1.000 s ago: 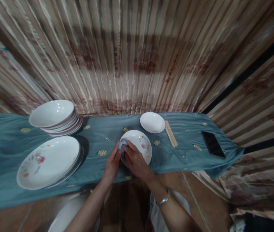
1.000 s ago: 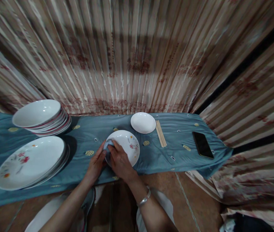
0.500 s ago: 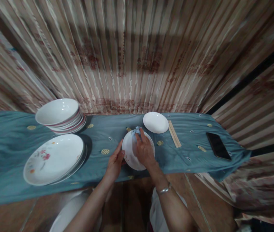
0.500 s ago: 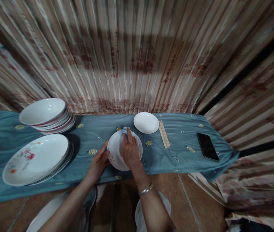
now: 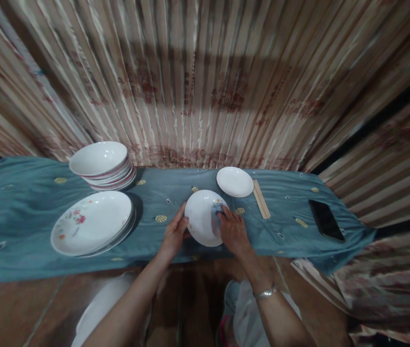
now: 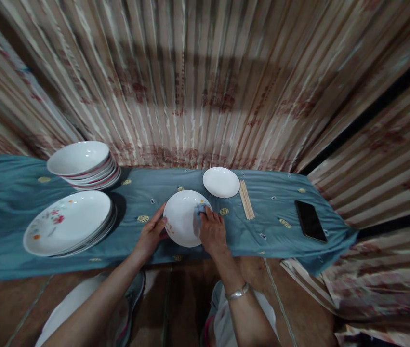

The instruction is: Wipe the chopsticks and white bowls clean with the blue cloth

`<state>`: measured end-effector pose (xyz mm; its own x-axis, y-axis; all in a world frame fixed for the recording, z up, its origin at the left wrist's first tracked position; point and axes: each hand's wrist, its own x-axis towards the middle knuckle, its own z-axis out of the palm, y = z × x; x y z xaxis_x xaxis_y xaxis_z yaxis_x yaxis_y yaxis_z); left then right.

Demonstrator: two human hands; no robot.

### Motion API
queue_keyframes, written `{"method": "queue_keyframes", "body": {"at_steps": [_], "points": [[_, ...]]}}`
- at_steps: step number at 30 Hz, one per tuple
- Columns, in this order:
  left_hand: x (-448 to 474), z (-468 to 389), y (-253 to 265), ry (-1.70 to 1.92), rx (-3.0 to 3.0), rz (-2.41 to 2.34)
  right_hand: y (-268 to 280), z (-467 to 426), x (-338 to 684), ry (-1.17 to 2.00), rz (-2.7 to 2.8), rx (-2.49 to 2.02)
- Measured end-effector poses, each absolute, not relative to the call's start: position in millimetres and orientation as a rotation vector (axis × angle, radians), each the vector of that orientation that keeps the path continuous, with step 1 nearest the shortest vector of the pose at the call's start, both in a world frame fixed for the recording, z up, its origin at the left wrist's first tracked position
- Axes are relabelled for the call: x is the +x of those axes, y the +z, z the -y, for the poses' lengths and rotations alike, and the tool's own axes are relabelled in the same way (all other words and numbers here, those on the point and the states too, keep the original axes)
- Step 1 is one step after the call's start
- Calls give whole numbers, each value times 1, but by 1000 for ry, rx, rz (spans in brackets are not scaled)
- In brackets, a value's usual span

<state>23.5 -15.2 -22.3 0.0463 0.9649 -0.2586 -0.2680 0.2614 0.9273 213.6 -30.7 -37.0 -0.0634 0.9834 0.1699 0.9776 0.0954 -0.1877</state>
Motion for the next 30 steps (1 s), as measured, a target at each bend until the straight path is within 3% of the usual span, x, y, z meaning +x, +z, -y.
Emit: {"method": "queue_keyframes", "body": {"at_steps": [16, 30], "points": [[25, 16, -28, 1106, 850, -1042, -27, 70, 185, 590, 2070, -1375], [31, 14, -29, 1123, 850, -1081, -21, 28, 158, 578, 1933, -1213]]}}
